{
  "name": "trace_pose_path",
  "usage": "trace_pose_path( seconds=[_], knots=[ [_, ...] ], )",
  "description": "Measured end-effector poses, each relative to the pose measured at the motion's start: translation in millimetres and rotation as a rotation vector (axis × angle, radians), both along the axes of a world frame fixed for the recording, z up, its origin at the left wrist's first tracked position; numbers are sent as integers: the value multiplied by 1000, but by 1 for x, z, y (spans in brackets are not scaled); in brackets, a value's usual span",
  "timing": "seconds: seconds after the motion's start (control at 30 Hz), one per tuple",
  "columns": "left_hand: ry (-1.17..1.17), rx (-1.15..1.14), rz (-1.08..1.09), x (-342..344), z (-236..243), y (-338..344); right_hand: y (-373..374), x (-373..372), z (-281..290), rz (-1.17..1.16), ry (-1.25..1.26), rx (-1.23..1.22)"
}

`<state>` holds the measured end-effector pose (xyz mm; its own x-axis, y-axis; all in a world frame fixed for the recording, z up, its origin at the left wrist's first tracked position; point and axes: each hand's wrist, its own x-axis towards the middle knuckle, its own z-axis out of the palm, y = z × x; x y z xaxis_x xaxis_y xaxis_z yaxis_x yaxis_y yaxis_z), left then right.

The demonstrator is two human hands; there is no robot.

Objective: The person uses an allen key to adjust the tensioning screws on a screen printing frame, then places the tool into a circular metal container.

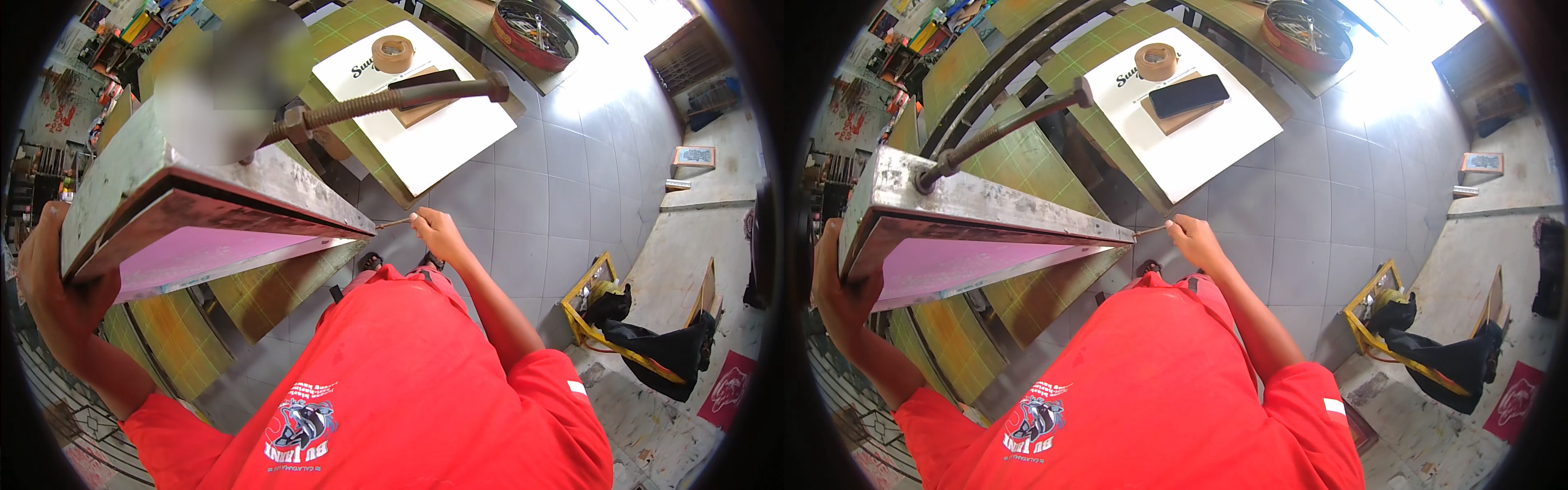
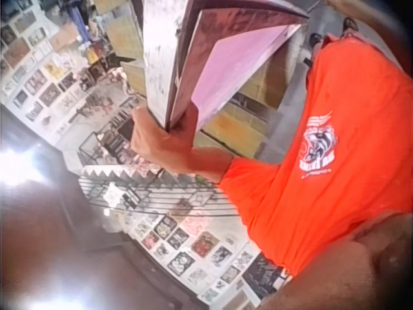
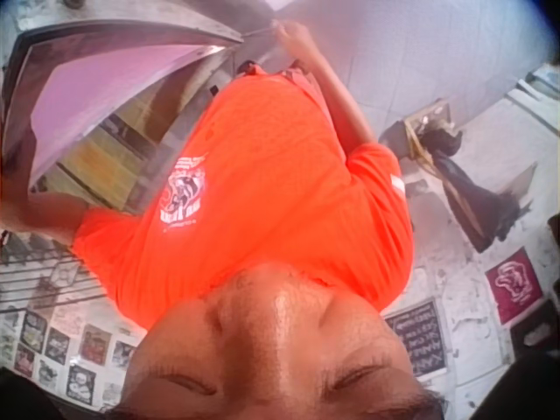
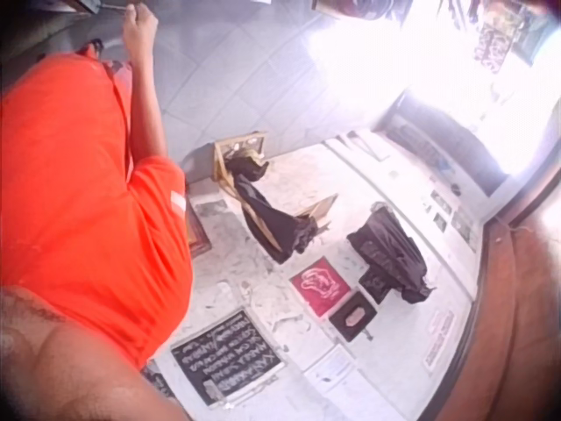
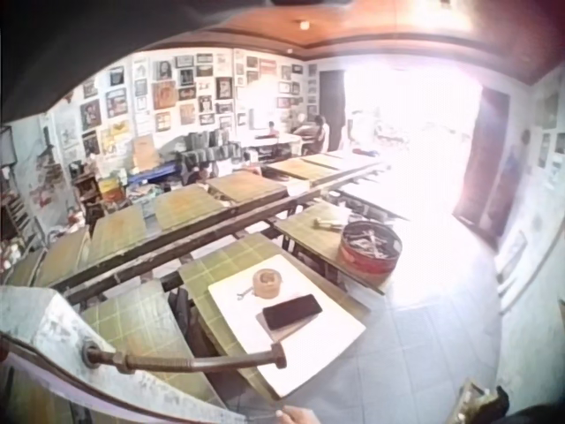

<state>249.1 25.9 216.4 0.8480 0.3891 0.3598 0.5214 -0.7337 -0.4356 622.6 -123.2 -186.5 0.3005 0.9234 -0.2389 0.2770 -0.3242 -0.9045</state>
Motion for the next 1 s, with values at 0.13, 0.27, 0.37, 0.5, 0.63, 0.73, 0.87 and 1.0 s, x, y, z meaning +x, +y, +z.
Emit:
trace_pose_path(
  seconds=[0.13,0.27,0.37,0.5,0.63,0.73,0.87,1.0],
  knots=[
    [-12,-40,-37,1,0,-2,2,4,8,36,37,-115],
    [22,13,-44,6,1,-9,4,3,-5,3,63,-156],
    [-12,-62,-60,15,2,-12,5,-6,-3,-89,6,-9],
    [8,-31,-54,30,2,-12,3,-12,-1,-153,8,99],
    [-27,-37,-71,44,1,-13,-7,-17,-15,-208,185,225],
    [-83,12,-133,50,-2,-15,-5,-17,-15,-192,92,165],
    [-62,-38,-15,51,-2,-19,4,-12,-7,-104,-170,-78],
    [-79,28,-71,54,-4,-19,6,-14,3,-149,-162,61]
  ],
)
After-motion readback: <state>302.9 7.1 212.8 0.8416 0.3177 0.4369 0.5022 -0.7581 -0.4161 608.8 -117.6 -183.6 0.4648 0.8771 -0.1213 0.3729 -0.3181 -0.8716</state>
